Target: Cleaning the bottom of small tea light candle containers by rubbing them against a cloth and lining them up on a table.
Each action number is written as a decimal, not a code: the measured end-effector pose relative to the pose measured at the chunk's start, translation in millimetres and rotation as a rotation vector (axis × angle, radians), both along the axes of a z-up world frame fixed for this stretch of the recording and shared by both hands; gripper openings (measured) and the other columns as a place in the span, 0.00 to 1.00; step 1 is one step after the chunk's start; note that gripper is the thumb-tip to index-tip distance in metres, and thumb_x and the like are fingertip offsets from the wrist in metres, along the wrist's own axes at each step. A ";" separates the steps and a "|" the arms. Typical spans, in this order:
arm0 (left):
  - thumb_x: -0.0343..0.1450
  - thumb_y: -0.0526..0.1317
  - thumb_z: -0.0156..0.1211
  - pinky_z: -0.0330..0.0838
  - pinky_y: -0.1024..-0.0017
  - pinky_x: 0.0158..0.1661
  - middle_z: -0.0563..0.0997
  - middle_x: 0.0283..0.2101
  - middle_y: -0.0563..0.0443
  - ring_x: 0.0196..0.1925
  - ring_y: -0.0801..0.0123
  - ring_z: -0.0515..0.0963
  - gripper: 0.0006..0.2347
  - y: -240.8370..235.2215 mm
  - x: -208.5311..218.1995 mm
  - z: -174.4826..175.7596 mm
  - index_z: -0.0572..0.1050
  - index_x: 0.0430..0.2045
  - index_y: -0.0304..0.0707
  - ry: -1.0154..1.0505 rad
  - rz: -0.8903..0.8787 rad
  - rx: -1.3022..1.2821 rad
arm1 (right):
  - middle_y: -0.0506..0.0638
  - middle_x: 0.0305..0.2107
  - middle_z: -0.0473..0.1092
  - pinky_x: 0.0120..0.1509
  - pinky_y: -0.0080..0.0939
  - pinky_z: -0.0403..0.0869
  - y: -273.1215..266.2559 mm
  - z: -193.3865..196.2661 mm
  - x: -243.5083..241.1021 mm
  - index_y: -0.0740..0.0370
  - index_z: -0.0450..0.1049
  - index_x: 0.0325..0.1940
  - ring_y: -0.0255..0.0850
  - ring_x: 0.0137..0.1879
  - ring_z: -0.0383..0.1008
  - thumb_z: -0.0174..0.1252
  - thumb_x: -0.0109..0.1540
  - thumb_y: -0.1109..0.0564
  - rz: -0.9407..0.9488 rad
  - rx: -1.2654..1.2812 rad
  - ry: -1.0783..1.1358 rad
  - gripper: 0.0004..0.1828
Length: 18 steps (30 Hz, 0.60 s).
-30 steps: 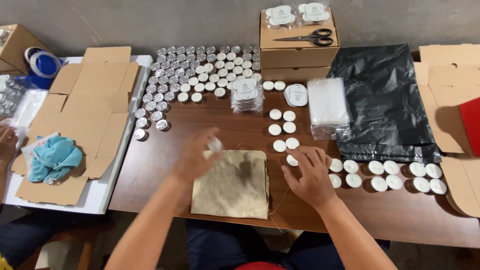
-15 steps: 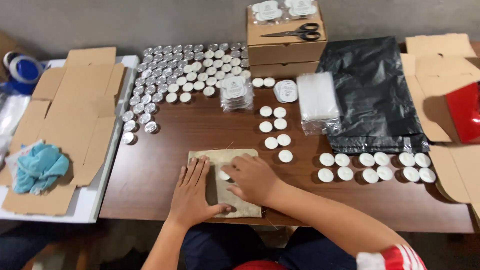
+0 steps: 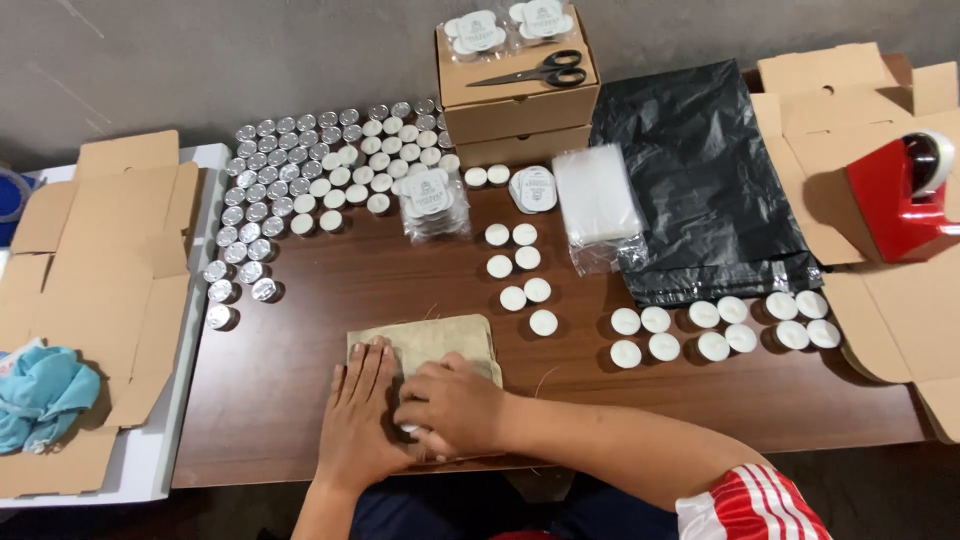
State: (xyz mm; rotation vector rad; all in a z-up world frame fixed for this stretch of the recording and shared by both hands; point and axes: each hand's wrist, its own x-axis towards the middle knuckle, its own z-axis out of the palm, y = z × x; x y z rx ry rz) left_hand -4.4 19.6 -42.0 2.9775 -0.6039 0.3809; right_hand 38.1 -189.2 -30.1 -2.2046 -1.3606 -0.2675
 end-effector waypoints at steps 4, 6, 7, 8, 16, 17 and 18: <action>0.38 0.89 0.66 0.34 0.54 0.74 0.47 0.79 0.45 0.81 0.55 0.43 0.75 -3.0 3.6 9.8 0.46 0.75 0.35 0.149 0.076 0.008 | 0.48 0.47 0.74 0.60 0.57 0.67 -5.8 27.2 31.9 0.47 0.79 0.51 0.48 0.55 0.71 0.62 0.58 0.56 -0.058 -0.204 0.129 0.17; 0.42 0.90 0.62 0.33 0.53 0.73 0.48 0.79 0.43 0.81 0.54 0.41 0.73 -2.5 4.9 9.9 0.46 0.75 0.34 0.151 0.050 0.047 | 0.41 0.44 0.74 0.51 0.55 0.61 -8.7 12.8 43.7 0.44 0.81 0.44 0.48 0.50 0.67 0.65 0.55 0.47 -0.273 -0.090 0.072 0.13; 0.42 0.90 0.62 0.33 0.53 0.73 0.48 0.79 0.43 0.81 0.54 0.41 0.73 0.2 4.9 9.0 0.46 0.75 0.34 0.148 0.053 0.049 | 0.41 0.44 0.74 0.51 0.55 0.61 -4.0 11.9 35.1 0.44 0.81 0.44 0.48 0.50 0.67 0.65 0.55 0.47 -0.270 -0.089 0.069 0.13; 0.45 0.88 0.61 0.35 0.53 0.74 0.47 0.79 0.43 0.81 0.54 0.42 0.70 0.4 3.6 6.2 0.46 0.75 0.34 0.124 0.030 0.012 | 0.41 0.44 0.73 0.52 0.56 0.61 -2.0 9.7 24.9 0.43 0.80 0.45 0.47 0.51 0.68 0.63 0.56 0.44 -0.122 -0.106 0.083 0.14; 0.41 0.88 0.63 0.36 0.52 0.73 0.50 0.78 0.44 0.81 0.54 0.44 0.72 -4.4 3.9 14.4 0.49 0.74 0.34 0.176 0.065 -0.019 | 0.39 0.41 0.72 0.48 0.55 0.61 -4.2 6.7 39.0 0.44 0.78 0.41 0.46 0.49 0.67 0.64 0.54 0.46 -0.277 -0.012 0.004 0.12; 0.41 0.88 0.62 0.34 0.52 0.74 0.48 0.79 0.45 0.81 0.55 0.42 0.72 -3.5 4.4 13.1 0.47 0.75 0.35 0.177 0.061 -0.014 | 0.45 0.41 0.73 0.50 0.56 0.63 -2.6 13.6 34.0 0.47 0.77 0.41 0.48 0.48 0.68 0.62 0.56 0.45 -0.158 -0.045 0.051 0.12; 0.41 0.88 0.61 0.33 0.52 0.74 0.47 0.79 0.46 0.81 0.56 0.40 0.73 -1.9 4.5 12.4 0.45 0.75 0.36 0.177 0.064 -0.009 | 0.50 0.41 0.73 0.52 0.57 0.66 0.4 20.8 30.1 0.50 0.76 0.41 0.50 0.47 0.69 0.60 0.59 0.44 -0.031 -0.076 0.097 0.13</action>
